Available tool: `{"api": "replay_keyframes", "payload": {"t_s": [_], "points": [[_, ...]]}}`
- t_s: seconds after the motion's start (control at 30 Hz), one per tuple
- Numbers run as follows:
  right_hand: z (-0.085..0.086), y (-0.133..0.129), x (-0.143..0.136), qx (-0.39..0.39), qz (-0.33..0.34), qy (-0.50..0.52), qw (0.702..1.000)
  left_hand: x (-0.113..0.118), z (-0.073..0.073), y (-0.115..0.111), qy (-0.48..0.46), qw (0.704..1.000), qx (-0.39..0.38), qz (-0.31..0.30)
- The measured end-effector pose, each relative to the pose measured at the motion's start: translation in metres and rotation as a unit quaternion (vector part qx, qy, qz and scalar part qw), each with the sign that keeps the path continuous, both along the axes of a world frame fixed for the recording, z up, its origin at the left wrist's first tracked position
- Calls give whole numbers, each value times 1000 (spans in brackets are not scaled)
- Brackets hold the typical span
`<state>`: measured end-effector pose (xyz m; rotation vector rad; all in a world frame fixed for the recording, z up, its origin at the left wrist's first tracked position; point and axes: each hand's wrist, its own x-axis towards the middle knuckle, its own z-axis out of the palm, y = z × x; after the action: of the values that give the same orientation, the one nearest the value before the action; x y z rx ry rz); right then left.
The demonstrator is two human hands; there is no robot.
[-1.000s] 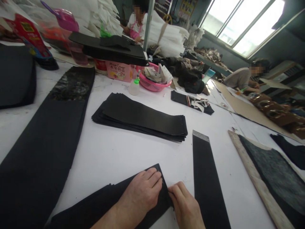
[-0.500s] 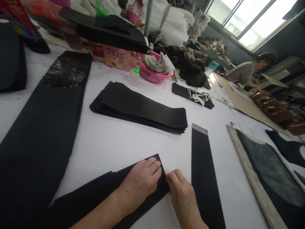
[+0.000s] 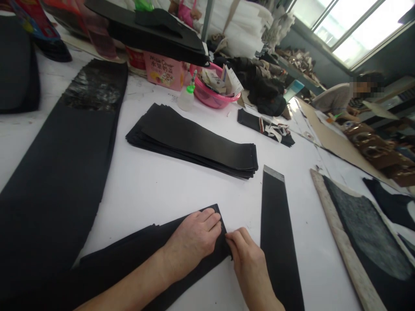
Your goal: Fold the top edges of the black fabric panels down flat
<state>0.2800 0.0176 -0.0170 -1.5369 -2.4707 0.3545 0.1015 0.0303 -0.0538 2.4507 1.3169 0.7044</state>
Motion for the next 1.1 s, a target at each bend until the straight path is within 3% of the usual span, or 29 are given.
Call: {"api": "replay_keyframes", "payload": {"t_s": [0.13, 0.27, 0.53, 0.7, 0.8, 0.9, 1.0, 1.1], "points": [[2, -11, 13, -11, 11, -20, 1000, 0, 0, 0, -2, 1000, 8, -5], [10, -13, 23, -71, 7, -19, 997, -1, 2, -1, -5, 1000, 1, -3], [13, 15, 1, -82, -17, 37, 996, 1, -4, -1, -14, 1000, 8, -1], [10, 8, 7, -121, 6, -6, 993, 1, -5, 0, -16, 1000, 9, 1], [18, 0, 20, -176, 10, -37, 984, 1, -3, 0, -12, 1000, 3, 3], [35, 2, 31, -239, 2, -7, 971, 0, -2, -1, -8, 1000, 3, -1], [47, 13, 29, -206, -32, 51, 977, 0, -1, -1, -3, 1000, 12, -1], [43, 24, 16, -174, -34, 64, 982, 0, 0, -1, -1, 1000, 7, 1]]}}
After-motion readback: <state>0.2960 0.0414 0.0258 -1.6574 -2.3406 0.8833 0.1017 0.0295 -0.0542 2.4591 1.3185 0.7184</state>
